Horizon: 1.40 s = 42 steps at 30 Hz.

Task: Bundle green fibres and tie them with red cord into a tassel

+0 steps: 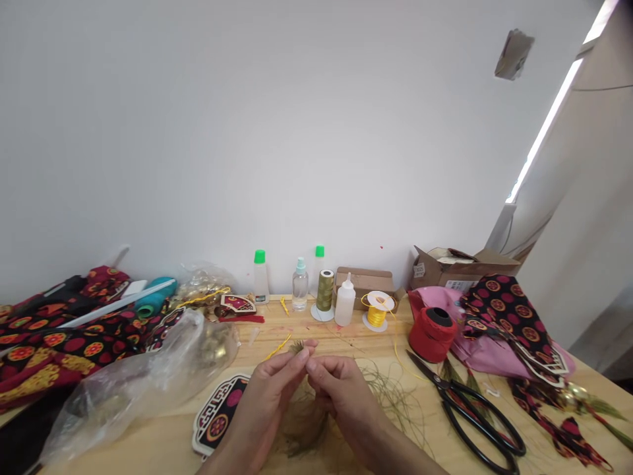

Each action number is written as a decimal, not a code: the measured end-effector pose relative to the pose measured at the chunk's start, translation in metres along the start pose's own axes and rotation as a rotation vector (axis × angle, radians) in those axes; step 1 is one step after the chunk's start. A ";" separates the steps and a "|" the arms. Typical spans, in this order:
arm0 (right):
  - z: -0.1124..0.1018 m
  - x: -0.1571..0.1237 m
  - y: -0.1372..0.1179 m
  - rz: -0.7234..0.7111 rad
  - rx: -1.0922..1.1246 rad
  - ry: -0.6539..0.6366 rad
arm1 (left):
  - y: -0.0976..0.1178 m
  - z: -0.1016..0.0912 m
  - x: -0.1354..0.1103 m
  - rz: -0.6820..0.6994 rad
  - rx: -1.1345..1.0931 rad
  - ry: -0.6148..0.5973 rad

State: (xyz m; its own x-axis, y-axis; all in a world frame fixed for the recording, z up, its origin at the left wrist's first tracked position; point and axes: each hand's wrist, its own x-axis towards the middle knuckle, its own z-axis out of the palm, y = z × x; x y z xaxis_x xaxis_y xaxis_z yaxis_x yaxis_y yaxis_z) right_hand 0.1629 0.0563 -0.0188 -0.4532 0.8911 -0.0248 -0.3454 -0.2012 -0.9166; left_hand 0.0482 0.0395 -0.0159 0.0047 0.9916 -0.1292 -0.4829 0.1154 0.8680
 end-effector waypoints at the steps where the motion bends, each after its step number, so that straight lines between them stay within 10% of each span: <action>1: 0.000 -0.001 0.000 -0.004 -0.014 0.011 | -0.001 -0.001 0.001 -0.008 -0.004 -0.008; 12: -0.003 -0.001 -0.005 0.041 0.152 -0.098 | 0.010 0.002 -0.004 -0.073 -0.030 -0.314; 20: -0.009 -0.004 -0.008 0.025 0.016 -0.218 | 0.013 -0.009 -0.003 -0.184 -0.164 -0.250; 31: -0.060 0.002 -0.052 -0.108 -0.958 -0.246 | 0.049 -0.032 0.004 0.007 -0.807 0.079; 37: -0.065 -0.021 -0.068 -0.120 -1.241 -0.241 | 0.041 -0.029 0.002 -0.135 -0.747 0.087; 42: -0.054 -0.056 -0.065 -0.088 -1.593 -0.503 | 0.029 -0.020 0.000 -0.139 -0.618 0.098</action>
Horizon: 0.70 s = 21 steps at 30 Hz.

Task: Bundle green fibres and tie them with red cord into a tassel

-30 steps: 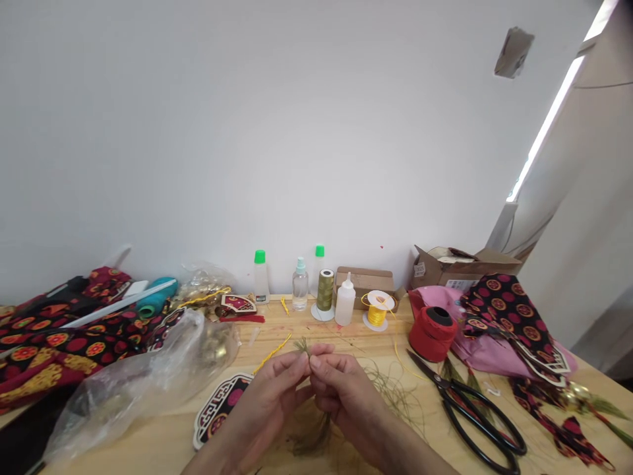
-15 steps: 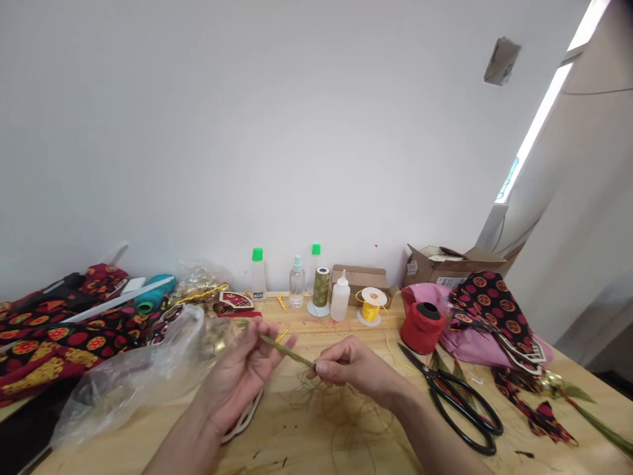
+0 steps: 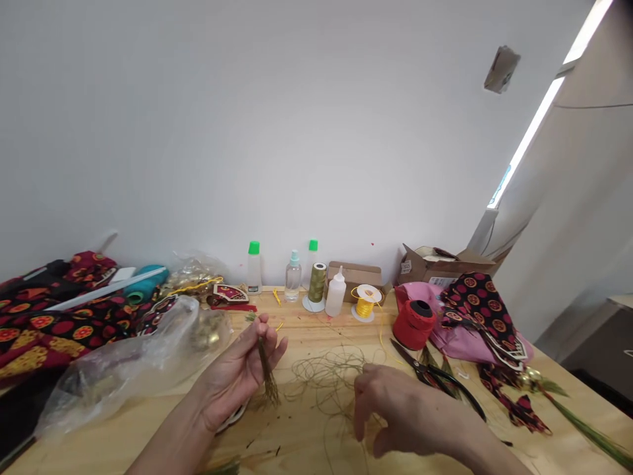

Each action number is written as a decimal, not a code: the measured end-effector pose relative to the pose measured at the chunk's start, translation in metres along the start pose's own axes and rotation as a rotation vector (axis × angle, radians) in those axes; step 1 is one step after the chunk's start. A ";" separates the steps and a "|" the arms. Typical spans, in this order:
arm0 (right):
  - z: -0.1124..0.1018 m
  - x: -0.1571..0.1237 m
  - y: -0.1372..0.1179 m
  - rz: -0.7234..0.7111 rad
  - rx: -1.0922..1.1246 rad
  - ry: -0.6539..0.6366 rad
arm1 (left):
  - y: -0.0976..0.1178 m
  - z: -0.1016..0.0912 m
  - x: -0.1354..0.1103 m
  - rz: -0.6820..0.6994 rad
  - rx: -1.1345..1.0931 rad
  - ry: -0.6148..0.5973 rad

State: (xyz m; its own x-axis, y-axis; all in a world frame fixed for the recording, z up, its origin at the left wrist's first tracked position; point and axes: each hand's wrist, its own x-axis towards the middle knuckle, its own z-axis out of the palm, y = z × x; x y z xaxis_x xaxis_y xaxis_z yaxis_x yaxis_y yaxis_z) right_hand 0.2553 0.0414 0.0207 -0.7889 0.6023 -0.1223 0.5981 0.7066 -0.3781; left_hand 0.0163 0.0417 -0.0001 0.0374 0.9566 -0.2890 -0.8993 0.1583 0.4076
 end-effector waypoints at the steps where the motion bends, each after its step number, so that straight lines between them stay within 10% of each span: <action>1: 0.002 -0.003 -0.001 -0.008 0.001 -0.008 | -0.002 0.000 -0.001 0.002 0.012 0.002; 21: 0.016 0.047 -0.010 -0.240 -0.275 -0.030 | -0.008 -0.003 -0.002 -0.026 0.047 -0.086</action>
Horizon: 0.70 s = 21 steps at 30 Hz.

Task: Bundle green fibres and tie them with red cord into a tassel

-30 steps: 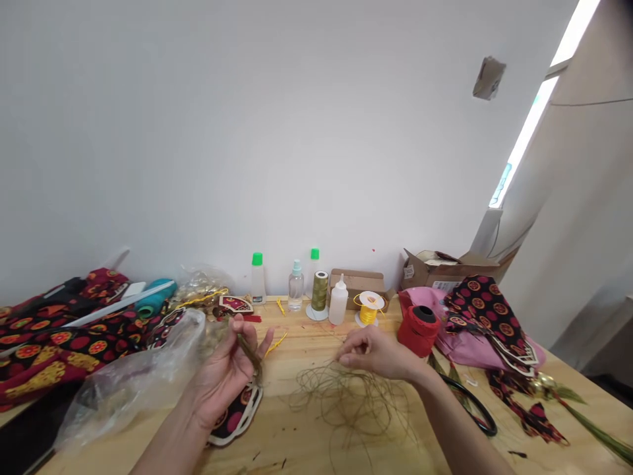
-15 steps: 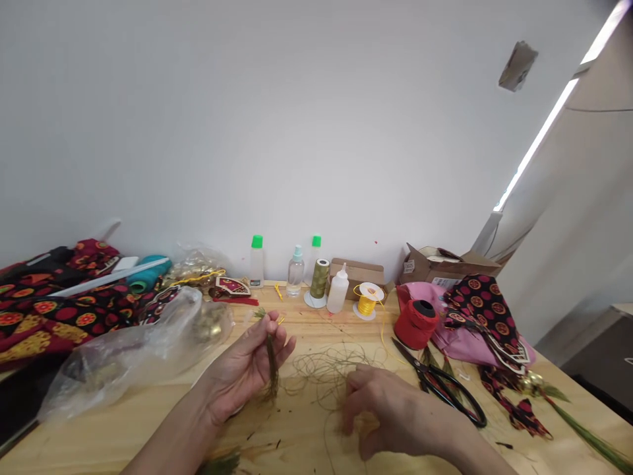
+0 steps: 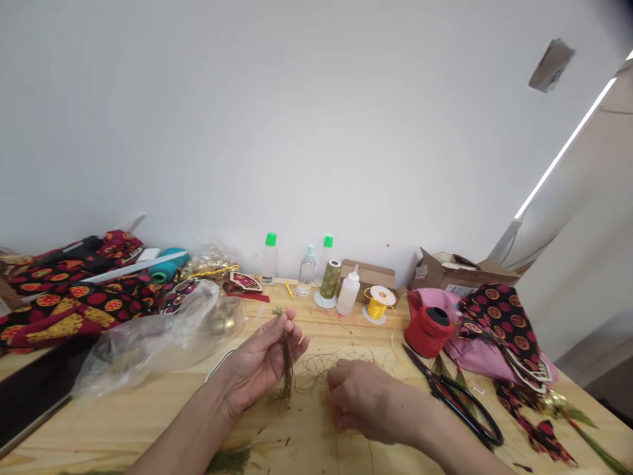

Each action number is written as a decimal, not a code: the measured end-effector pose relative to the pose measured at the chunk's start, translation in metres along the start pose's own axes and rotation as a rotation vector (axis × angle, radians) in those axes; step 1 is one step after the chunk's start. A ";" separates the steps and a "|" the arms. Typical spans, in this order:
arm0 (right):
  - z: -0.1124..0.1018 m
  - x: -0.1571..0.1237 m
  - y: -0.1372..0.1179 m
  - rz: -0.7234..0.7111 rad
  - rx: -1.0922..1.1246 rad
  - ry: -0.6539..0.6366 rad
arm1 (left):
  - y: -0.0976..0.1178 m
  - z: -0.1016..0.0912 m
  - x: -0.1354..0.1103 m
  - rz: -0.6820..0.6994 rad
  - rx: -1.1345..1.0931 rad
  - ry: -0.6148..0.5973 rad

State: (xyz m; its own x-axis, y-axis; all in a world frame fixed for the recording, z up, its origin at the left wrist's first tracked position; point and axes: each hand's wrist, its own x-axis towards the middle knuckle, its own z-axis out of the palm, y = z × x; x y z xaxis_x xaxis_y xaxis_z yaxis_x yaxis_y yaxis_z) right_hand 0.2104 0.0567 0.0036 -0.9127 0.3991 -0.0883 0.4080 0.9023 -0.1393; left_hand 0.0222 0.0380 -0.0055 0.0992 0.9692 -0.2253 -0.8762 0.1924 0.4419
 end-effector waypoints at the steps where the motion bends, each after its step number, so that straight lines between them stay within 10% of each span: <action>1: 0.000 -0.004 0.001 0.010 0.056 0.007 | 0.000 0.000 0.001 -0.003 0.005 -0.007; 13: 0.008 0.008 0.014 0.326 1.066 0.699 | -0.009 -0.005 0.013 0.088 0.226 0.023; 21: 0.014 0.029 0.003 0.433 0.986 1.010 | -0.029 -0.009 0.014 -0.065 0.415 0.031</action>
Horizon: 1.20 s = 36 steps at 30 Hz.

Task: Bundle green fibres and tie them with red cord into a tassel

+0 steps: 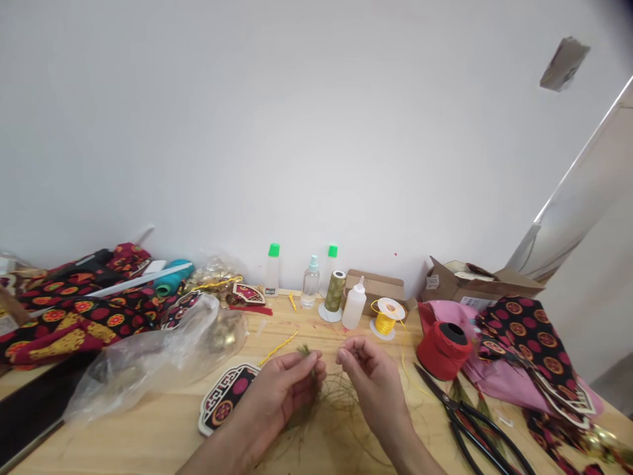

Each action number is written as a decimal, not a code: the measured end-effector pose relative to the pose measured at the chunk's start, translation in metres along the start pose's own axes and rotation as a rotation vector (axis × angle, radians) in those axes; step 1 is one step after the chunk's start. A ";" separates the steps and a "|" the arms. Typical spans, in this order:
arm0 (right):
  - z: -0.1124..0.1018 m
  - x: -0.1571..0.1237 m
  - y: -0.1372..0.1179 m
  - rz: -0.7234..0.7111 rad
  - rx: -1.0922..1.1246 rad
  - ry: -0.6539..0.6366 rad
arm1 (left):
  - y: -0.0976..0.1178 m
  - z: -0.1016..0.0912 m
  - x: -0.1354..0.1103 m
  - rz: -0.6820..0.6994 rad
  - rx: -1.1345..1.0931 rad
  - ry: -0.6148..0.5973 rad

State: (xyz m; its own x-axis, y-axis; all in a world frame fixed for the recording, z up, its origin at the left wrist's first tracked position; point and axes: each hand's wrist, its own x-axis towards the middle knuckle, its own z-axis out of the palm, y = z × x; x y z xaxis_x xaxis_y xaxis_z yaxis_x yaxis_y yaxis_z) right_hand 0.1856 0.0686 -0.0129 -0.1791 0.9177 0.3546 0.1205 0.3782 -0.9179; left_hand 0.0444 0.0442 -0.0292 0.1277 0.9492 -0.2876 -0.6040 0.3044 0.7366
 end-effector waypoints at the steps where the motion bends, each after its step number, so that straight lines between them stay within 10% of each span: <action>1: 0.001 -0.002 0.003 -0.021 -0.034 0.004 | -0.001 0.003 -0.001 -0.007 0.020 -0.030; 17: -0.001 -0.015 0.014 -0.370 -0.415 -0.012 | -0.004 0.007 -0.004 -0.004 0.029 -0.046; 36: -0.007 -0.015 0.001 -0.274 -0.355 -0.020 | 0.002 0.012 -0.010 0.025 0.065 -0.117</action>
State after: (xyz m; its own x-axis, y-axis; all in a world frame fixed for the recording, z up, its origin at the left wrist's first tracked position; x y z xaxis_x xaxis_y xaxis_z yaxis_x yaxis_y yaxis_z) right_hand 0.1951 0.0556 -0.0180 -0.2696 0.7768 0.5692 0.3932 0.6283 -0.6713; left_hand 0.0519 0.0367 -0.0175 0.2062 0.9583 -0.1977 -0.5561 0.2810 0.7822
